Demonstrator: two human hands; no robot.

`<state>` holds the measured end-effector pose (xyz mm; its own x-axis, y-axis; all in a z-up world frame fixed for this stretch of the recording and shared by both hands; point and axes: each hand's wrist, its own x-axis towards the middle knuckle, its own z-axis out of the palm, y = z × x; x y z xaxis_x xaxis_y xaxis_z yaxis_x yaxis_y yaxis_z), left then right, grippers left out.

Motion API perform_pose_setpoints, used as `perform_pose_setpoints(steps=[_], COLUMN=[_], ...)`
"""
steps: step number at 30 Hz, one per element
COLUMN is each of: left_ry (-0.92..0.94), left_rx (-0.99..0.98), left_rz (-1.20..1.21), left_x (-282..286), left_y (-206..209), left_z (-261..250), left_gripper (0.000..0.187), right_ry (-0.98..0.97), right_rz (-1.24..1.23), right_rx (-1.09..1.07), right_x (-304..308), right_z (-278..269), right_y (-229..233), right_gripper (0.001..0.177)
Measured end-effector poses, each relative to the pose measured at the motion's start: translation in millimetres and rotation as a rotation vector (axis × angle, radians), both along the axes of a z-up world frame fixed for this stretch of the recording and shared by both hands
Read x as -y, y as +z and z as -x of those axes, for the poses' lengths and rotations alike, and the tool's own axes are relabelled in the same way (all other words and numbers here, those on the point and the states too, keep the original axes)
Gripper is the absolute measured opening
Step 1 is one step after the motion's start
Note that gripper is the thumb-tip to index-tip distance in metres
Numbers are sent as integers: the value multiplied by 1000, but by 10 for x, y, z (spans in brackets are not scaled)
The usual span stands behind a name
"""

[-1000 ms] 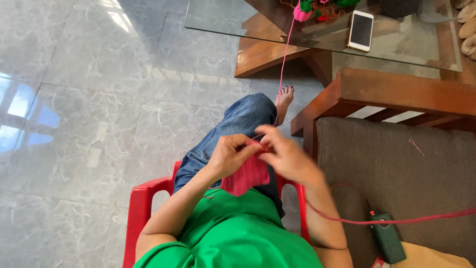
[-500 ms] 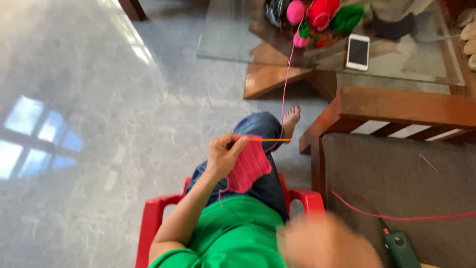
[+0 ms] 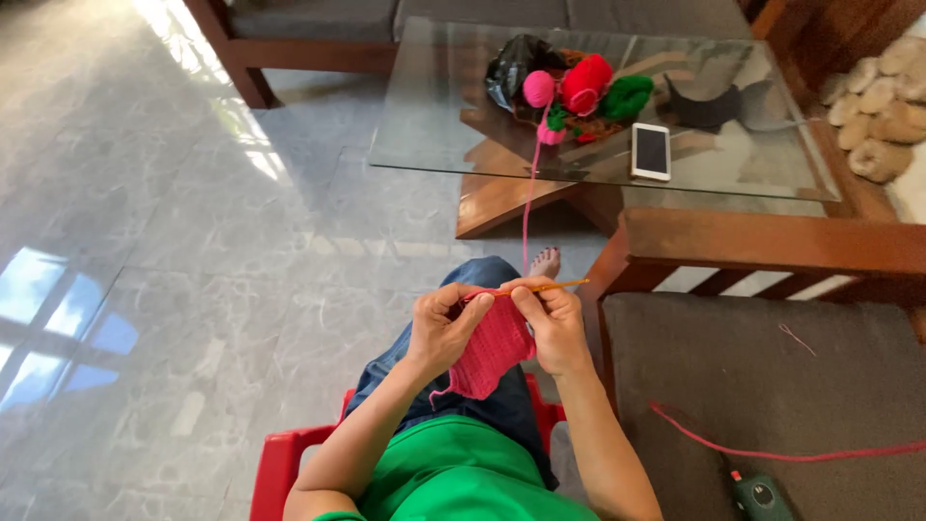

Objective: Crocheting a small piece of pink fabric using a crochet hook and yarn.

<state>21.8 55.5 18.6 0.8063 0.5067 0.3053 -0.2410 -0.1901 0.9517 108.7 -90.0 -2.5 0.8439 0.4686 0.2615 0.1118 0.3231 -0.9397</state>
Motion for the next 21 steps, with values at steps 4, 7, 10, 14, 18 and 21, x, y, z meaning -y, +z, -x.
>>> perform_pose_setpoints(steps=[4,7,10,14,18,21], left_ry=[-80,-128,-277,-371,-362,38], left_rx=[-12,-23,85,139,217,-372], left_rz=[-18,30,94,683,358,-469], left_x=[-11,-71,-150,-181,-221,-185], left_y=[61,141,103,323,261,449], left_z=[-133,-225,-315,-305,-321,-261], left_gripper=[14,19,27,15,93,38], right_ry=[-33,-36,-36,8,38,79], right_rz=[12,-165,-219,-252,-267,-306], right_rx=[-72,-190,-106,-91,-115,-105], right_x=[94,187,295,465,570,518], right_z=[-108,-280,-337,-443,-487,-407], right_y=[241,172,259,243,118,148], right_gripper=[17,21,24,23,24,30])
